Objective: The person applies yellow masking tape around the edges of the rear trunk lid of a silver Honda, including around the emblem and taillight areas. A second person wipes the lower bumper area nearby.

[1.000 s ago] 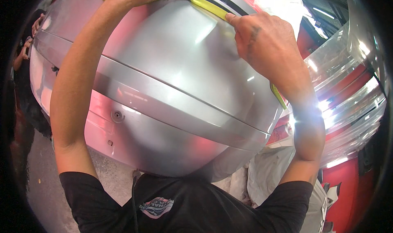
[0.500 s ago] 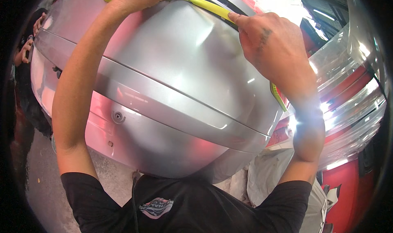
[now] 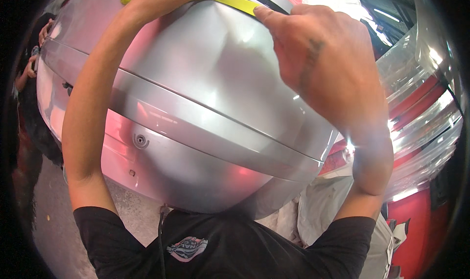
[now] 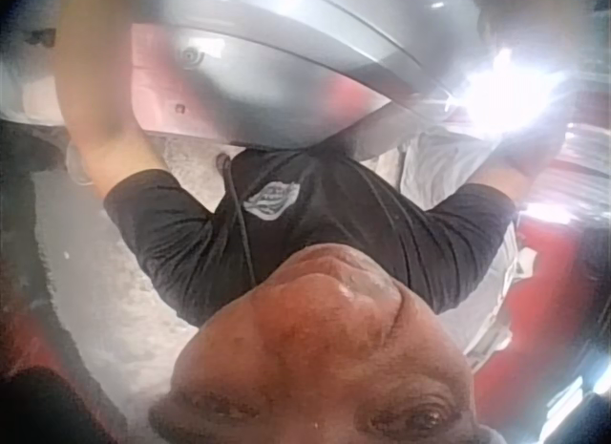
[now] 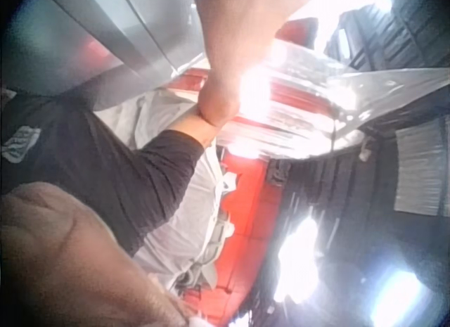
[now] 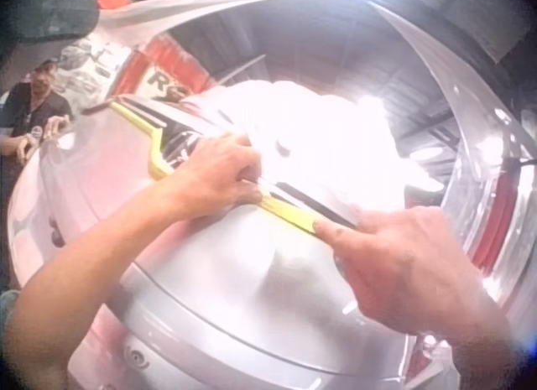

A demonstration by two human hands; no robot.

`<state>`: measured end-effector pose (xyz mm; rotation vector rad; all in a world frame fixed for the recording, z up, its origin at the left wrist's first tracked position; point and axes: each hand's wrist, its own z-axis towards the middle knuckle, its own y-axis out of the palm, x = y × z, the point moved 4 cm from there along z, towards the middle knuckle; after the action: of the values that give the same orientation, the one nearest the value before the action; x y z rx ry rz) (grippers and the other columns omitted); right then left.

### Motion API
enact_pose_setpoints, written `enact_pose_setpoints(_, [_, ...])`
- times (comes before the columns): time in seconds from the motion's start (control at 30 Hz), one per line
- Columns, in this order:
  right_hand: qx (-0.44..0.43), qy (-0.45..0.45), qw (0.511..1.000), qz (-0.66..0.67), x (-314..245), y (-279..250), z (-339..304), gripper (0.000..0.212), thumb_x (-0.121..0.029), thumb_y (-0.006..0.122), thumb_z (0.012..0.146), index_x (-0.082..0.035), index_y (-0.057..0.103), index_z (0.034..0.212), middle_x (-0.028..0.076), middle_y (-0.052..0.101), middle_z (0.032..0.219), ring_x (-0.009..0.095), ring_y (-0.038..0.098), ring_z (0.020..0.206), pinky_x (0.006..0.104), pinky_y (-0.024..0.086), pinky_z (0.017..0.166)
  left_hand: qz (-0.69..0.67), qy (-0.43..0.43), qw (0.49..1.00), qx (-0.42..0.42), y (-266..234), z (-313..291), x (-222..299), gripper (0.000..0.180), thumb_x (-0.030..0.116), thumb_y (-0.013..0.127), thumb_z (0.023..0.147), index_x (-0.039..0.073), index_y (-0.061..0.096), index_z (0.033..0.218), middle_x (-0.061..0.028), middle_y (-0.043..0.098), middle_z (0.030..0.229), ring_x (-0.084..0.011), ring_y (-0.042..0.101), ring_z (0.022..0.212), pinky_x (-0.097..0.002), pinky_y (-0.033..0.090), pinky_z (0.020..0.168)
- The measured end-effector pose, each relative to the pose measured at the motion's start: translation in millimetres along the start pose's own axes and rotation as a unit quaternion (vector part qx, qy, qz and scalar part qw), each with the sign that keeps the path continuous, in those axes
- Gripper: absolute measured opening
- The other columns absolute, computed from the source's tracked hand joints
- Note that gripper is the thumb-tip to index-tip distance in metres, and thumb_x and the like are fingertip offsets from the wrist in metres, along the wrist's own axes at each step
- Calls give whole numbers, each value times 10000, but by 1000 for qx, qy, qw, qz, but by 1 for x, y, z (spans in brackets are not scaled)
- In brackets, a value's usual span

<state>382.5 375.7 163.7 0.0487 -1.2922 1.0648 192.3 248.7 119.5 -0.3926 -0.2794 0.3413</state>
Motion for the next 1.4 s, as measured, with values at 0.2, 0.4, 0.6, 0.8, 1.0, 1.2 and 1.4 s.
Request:
enact_pose_setpoints(0.2, [-12, 8, 1000, -9, 7, 13, -6, 300, -108, 655, 898, -154, 729, 1185, 111, 640, 786, 335, 667, 757, 444, 518, 661, -2, -3, 1000, 9, 2, 1, -3, 236, 151, 784, 813, -18, 719, 965, -191, 641, 1120, -348, 586, 1111, -447, 469, 992])
enact_pose_setpoints(0.4, [9, 11, 1000, -11, 13, 34, -10, 239, -92, 630, 923, -111, 777, 1110, 125, 639, 692, 315, 647, 638, 426, 497, 546, -22, -45, 999, -17, -3, 4, 5, 225, 137, 811, 797, -10, 730, 947, -182, 644, 1113, -332, 589, 1101, -434, 476, 987])
enact_pose_setpoints(0.6, [-6, 24, 1000, -6, 17, 45, -9, 234, -90, 644, 904, -108, 783, 1091, 128, 641, 686, 321, 651, 654, 431, 514, 567, -10, -42, 999, -6, 1, 3, 2, 200, 126, 801, 811, -10, 735, 943, -182, 650, 1094, -325, 598, 1085, -429, 486, 982])
enact_pose_setpoints(0.8, [-2, 20, 1000, 1, 20, 40, -8, 247, -99, 657, 890, -105, 782, 1104, 132, 658, 719, 331, 653, 671, 434, 517, 576, -41, -17, 999, -1, -2, 4, -2, 161, 94, 761, 822, -25, 739, 929, -192, 657, 1072, -336, 614, 1058, -429, 493, 967])
enact_pose_setpoints(1.0, [-89, 93, 992, 10, 17, 40, -10, 348, -125, 639, 910, -165, 730, 1243, 128, 670, 816, 345, 684, 806, 459, 539, 710, -49, 13, 999, 8, 1, -2, -7, 131, 56, 708, 853, -26, 761, 941, -200, 664, 1076, -345, 620, 1056, -429, 495, 966])
enact_pose_setpoints(1.2, [-82, 80, 993, 0, 18, 41, -9, 363, -128, 637, 922, -184, 719, 1271, 120, 672, 819, 344, 685, 796, 463, 531, 690, 14, 20, 998, 57, 3, -17, 8, 119, 63, 687, 874, -30, 752, 910, -191, 684, 1030, -337, 624, 1046, -458, 479, 971])
enact_pose_setpoints(1.4, [-3, 34, 999, 11, 9, 38, -17, 275, -90, 646, 921, -133, 767, 1164, 96, 617, 690, 279, 637, 625, 416, 491, 540, 65, 57, 992, 92, 13, -21, 9, 110, 59, 664, 883, -23, 724, 841, -178, 690, 974, -334, 624, 1016, -478, 464, 949])
